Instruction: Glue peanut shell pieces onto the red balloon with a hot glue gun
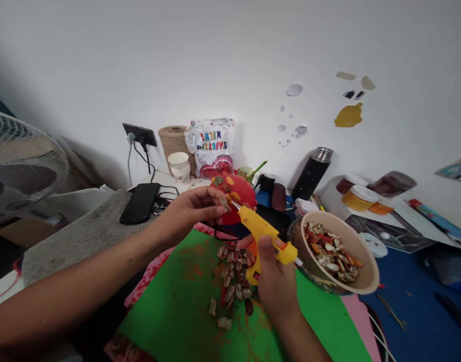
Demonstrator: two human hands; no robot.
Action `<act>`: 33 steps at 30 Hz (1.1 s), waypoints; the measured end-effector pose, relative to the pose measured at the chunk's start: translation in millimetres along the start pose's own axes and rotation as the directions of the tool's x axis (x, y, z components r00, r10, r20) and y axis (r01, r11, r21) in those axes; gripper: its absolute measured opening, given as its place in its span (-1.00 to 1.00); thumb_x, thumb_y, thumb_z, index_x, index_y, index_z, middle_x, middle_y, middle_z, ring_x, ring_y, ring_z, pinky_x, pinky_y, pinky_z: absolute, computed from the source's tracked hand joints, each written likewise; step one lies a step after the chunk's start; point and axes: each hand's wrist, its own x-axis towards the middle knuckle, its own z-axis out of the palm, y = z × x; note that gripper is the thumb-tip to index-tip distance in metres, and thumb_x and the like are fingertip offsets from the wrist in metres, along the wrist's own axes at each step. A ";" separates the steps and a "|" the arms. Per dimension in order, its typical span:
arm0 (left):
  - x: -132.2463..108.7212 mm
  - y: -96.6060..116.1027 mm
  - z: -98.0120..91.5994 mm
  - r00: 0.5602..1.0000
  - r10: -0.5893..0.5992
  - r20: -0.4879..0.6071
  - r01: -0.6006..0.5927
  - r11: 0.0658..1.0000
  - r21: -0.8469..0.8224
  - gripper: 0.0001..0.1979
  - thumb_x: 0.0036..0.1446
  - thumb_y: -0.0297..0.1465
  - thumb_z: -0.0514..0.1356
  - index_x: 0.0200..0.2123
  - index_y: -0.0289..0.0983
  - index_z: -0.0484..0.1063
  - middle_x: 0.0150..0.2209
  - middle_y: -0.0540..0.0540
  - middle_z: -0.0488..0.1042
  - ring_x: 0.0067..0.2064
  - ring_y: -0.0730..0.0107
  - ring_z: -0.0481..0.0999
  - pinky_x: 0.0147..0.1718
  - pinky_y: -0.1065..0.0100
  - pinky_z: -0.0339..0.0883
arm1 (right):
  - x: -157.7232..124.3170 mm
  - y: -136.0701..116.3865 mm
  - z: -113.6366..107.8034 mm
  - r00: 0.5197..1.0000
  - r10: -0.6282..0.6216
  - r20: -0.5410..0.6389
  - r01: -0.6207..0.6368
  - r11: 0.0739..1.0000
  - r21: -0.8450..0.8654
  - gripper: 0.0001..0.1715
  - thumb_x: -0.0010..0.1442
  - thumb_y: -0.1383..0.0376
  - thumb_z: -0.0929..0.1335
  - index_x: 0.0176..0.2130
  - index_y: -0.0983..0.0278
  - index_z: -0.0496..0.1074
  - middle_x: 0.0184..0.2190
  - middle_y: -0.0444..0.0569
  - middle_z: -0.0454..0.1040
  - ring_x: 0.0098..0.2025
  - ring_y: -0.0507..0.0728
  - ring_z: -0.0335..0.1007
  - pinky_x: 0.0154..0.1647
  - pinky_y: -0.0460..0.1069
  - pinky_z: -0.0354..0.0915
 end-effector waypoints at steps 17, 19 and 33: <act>-4.0 0.8 0.2 0.998 0.048 0.031 -0.051 0.995 0.083 -0.65 0.11 -0.30 0.69 -0.15 -0.27 0.69 -0.22 -0.05 0.75 -0.19 0.40 0.73 -0.19 0.45 0.61 | 7.6 22.4 -0.7 0.969 -0.245 0.006 0.245 0.967 -0.067 -0.18 0.48 -0.33 0.39 -0.45 0.23 0.67 -0.60 -0.19 0.28 -0.61 0.01 0.05 -0.58 -0.06 0.12; -4.3 0.2 0.2 0.999 0.047 0.027 -0.049 0.995 0.087 -0.65 0.11 -0.30 0.68 -0.14 -0.27 0.69 -0.21 -0.06 0.76 -0.18 0.39 0.74 -0.19 0.45 0.62 | 7.5 23.2 -1.2 0.971 -0.239 0.009 0.239 0.968 -0.079 -0.17 0.49 -0.33 0.37 -0.45 0.23 0.66 -0.61 -0.20 0.27 -0.62 0.01 0.04 -0.59 -0.06 0.11; -4.2 -1.5 3.1 0.996 0.068 0.059 -0.076 0.988 0.132 -0.69 0.14 -0.28 0.65 -0.15 -0.25 0.70 -0.22 -0.06 0.77 -0.21 0.36 0.76 -0.20 0.40 0.66 | 0.7 2.1 5.1 0.990 -0.141 -0.020 0.136 0.978 -0.155 -0.09 0.34 -0.50 0.38 -0.50 0.21 0.54 -0.62 -0.20 0.23 -0.59 0.03 0.09 -0.59 -0.05 0.10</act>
